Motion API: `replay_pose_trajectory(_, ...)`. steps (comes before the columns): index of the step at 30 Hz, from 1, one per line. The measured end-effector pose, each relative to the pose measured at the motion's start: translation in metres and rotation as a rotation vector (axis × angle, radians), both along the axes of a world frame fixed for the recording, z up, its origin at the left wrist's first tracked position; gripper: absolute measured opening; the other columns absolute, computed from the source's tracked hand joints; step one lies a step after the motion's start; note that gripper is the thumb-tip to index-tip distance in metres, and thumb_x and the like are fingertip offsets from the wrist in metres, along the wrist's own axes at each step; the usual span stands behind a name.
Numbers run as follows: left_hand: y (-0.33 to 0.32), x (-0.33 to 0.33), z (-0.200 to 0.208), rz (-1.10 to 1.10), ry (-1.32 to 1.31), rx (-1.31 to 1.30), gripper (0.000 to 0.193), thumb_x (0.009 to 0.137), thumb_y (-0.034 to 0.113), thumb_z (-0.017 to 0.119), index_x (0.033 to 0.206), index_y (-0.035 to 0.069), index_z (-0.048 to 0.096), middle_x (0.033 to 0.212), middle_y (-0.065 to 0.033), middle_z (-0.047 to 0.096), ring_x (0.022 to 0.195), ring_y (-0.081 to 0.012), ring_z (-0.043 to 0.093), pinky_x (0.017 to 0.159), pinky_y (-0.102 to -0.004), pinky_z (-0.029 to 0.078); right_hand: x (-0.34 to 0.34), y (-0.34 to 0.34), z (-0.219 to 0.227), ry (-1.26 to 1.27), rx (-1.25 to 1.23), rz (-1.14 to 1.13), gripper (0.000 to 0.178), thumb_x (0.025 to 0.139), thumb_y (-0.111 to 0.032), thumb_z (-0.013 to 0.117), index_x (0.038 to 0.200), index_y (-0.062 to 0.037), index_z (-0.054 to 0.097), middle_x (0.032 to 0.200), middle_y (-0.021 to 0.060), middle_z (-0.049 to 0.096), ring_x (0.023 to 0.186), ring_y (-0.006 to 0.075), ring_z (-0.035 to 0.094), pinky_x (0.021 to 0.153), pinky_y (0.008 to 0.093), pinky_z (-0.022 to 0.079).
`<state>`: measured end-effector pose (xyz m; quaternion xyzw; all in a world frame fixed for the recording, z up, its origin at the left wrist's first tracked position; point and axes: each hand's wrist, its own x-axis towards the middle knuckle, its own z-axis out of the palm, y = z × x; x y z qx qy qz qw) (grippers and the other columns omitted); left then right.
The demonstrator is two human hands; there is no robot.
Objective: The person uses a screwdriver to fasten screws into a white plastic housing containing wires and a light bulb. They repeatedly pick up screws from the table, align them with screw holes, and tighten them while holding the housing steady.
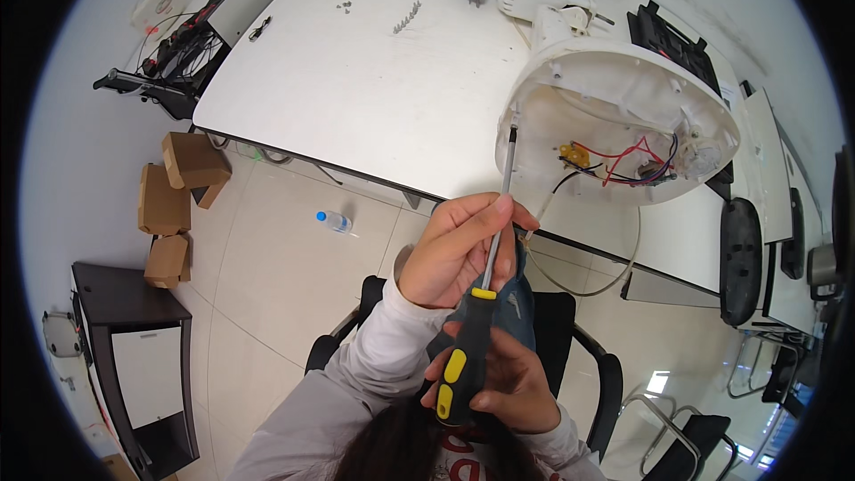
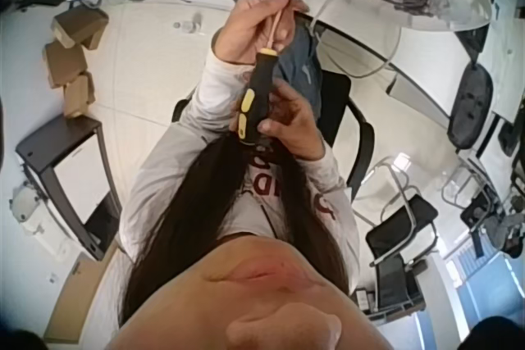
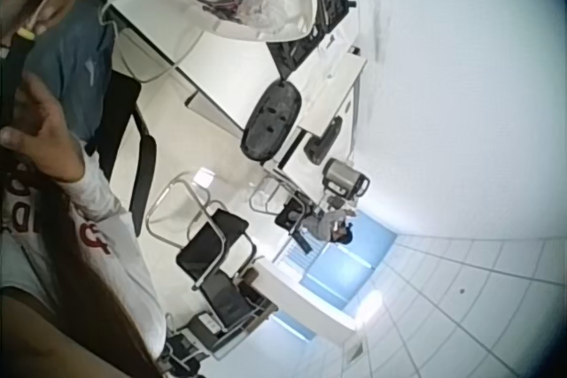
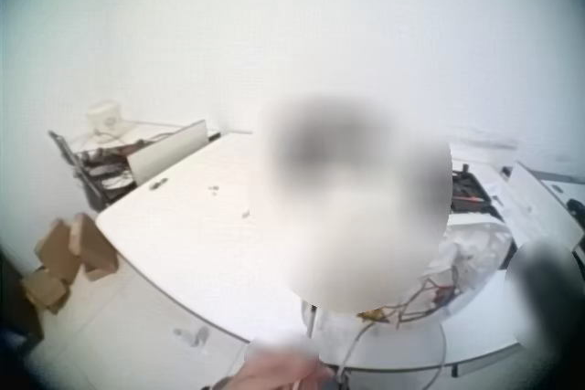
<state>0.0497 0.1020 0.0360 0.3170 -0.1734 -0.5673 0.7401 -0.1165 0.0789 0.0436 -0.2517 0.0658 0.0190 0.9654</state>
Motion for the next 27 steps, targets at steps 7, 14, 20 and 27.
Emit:
replay_pose_trajectory(7, 0.011, -0.004, -0.013, 0.084, -0.095, -0.022, 0.025, 0.089, 0.025, 0.052, 0.082, 0.001, 0.055, 0.059, -0.0032, 0.054, 0.049, -0.0062, 0.048, 0.045, -0.0182, 0.036, 0.004, 0.008, 0.003, 0.198, -0.128, -0.136, 0.078, 0.06, -0.021, 0.082, 0.121, -0.0009, 0.039, 0.093, 0.0187, 0.058, 0.08, 0.0305, 0.063, 0.072, 0.0379, 0.052)
replay_pose_trajectory(14, 0.013, -0.003, -0.004, 0.033, -0.061, -0.001, 0.021, 0.088, 0.021, 0.056, 0.078, 0.002, 0.054, 0.067, -0.0028, 0.056, 0.053, -0.0065, 0.052, 0.048, -0.0186, 0.041, 0.006, 0.0, -0.003, 0.093, -0.127, 0.006, 0.087, 0.06, -0.027, 0.081, 0.126, 0.002, 0.033, 0.099, 0.02, 0.055, 0.087, 0.0315, 0.061, 0.075, 0.0362, 0.05)
replay_pose_trajectory(20, 0.011, -0.003, -0.004, -0.004, 0.01, -0.043, 0.021, 0.088, 0.021, 0.055, 0.08, 0.002, 0.054, 0.075, -0.004, 0.057, 0.057, -0.009, 0.056, 0.051, -0.0208, 0.044, 0.006, -0.006, 0.009, 0.05, 0.304, 0.043, 0.074, 0.07, -0.018, 0.072, 0.127, 0.0059, 0.03, 0.105, 0.0258, 0.052, 0.095, 0.0375, 0.058, 0.081, 0.0444, 0.048)
replay_pose_trajectory(27, 0.013, -0.002, -0.01, -0.091, 0.058, -0.123, 0.029, 0.092, 0.027, 0.047, 0.084, -0.001, 0.054, 0.069, -0.0065, 0.056, 0.059, -0.0136, 0.057, 0.055, -0.0229, 0.046, 0.01, 0.0, 0.001, 0.073, -0.045, -0.052, 0.067, 0.067, -0.015, 0.075, 0.118, 0.0015, 0.036, 0.092, 0.0225, 0.058, 0.081, 0.0361, 0.063, 0.074, 0.044, 0.052)
